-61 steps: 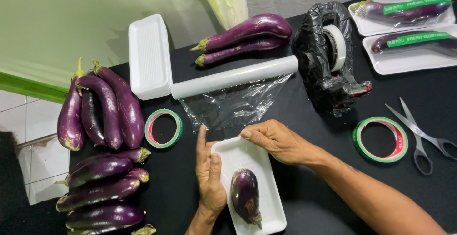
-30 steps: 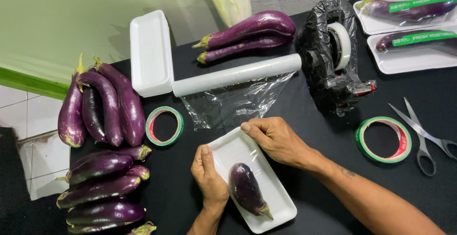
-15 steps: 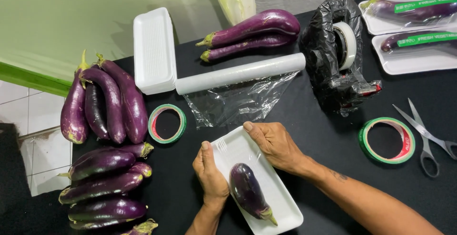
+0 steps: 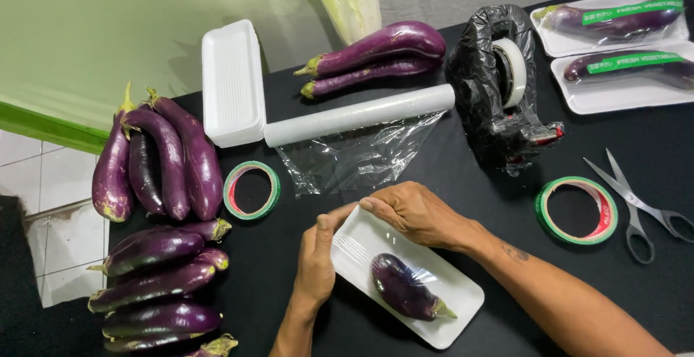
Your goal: The person places an eggplant onto a foam tray, wraps the tray and vegetable in clear plastic film, and then secures a green decorative label over the film using scissors and tape.
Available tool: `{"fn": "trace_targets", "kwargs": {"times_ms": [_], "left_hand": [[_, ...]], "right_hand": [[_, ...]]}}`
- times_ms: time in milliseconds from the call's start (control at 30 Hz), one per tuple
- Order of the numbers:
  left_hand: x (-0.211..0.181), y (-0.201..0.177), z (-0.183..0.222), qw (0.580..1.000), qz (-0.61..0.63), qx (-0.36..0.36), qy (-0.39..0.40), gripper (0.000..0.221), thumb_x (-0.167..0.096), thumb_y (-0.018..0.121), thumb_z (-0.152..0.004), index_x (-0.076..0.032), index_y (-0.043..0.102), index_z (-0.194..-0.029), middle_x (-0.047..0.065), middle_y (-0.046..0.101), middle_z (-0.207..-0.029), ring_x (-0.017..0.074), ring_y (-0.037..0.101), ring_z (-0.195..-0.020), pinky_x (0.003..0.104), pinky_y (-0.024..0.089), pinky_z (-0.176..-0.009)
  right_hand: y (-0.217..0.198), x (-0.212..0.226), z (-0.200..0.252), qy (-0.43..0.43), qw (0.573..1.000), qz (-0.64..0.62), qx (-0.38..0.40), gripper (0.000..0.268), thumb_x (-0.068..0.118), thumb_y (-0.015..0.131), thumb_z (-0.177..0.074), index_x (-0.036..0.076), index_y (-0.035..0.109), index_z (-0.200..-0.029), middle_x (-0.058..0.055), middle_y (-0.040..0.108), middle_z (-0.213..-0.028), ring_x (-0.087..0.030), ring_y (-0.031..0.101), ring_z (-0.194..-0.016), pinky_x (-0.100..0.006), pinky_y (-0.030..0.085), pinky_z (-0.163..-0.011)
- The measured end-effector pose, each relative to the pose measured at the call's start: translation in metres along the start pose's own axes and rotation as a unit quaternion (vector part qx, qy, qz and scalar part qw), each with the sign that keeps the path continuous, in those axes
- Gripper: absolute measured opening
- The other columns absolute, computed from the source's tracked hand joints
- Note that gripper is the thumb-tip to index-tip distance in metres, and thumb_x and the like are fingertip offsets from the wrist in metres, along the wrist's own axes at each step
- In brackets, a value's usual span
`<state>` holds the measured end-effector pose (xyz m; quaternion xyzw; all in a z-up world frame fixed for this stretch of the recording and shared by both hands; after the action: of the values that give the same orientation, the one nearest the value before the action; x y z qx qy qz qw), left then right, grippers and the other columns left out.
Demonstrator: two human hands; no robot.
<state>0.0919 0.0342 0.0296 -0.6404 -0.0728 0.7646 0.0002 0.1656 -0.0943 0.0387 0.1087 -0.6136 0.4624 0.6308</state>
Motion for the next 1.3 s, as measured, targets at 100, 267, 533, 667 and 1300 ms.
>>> {"fn": "trace_targets", "kwargs": {"times_ms": [100,267,533,667,1300], "left_hand": [[0.03,-0.003,0.001,0.994,-0.033,-0.016,-0.104,0.051,-0.043,0.048,-0.099,-0.008,0.084,-0.106,-0.004,0.068,-0.071,0.0076,0.055,-0.063,0.026,0.041,-0.056],[0.032,-0.005,0.001,0.996,-0.044,-0.038,-0.063,0.042,-0.036,0.053,-0.104,-0.008,0.075,-0.081,-0.009,0.048,-0.064,0.0057,0.041,-0.06,0.027,0.033,-0.053],[0.028,0.003,0.003,0.997,0.035,-0.014,-0.065,0.042,-0.034,0.056,-0.106,-0.009,0.066,-0.073,-0.008,0.046,-0.061,0.0051,0.039,-0.057,0.025,0.03,-0.051],[0.046,0.007,0.01,0.974,0.144,-0.048,-0.168,0.052,-0.037,0.052,-0.101,0.008,0.077,-0.113,0.014,0.073,-0.089,0.0219,0.067,-0.08,0.033,0.054,-0.073],[0.05,0.014,0.002,0.994,-0.064,-0.048,-0.071,0.044,-0.035,0.06,-0.104,-0.011,0.057,-0.068,-0.006,0.04,-0.064,0.0087,0.036,-0.059,0.028,0.031,-0.054]], "right_hand": [[-0.003,-0.021,0.001,0.075,0.997,0.021,0.018,0.06,0.06,0.035,-0.106,0.016,0.026,-0.067,0.003,0.029,-0.064,-0.013,0.025,-0.06,-0.037,0.024,-0.055],[-0.035,0.004,0.022,0.098,0.989,0.093,0.068,0.049,0.048,0.043,-0.1,0.016,0.075,-0.083,0.005,0.08,-0.08,-0.009,0.073,-0.074,-0.028,0.054,-0.076],[-0.008,-0.027,0.058,0.056,0.994,0.091,0.034,0.046,0.034,0.059,-0.106,0.015,0.049,-0.065,0.005,0.041,-0.058,-0.013,0.035,-0.057,-0.034,0.033,-0.057],[-0.009,-0.033,0.078,0.063,0.993,0.073,-0.063,0.038,0.03,0.058,-0.105,0.013,0.057,-0.07,0.005,0.049,-0.063,-0.013,0.043,-0.061,-0.035,0.037,-0.06],[-0.205,-0.062,0.117,0.174,0.913,-0.001,-0.37,0.029,0.04,0.065,-0.094,0.019,0.082,-0.086,0.004,0.077,-0.101,-0.009,0.067,-0.094,-0.026,0.045,-0.087]]}}
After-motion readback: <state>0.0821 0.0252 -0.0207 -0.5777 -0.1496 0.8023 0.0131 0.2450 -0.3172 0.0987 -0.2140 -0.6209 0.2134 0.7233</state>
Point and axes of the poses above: each hand's wrist, its own z-axis away from the middle knuckle, its own y-axis out of the palm, x = y × z, the point moved 9 cm from there along -z, towards the middle knuckle
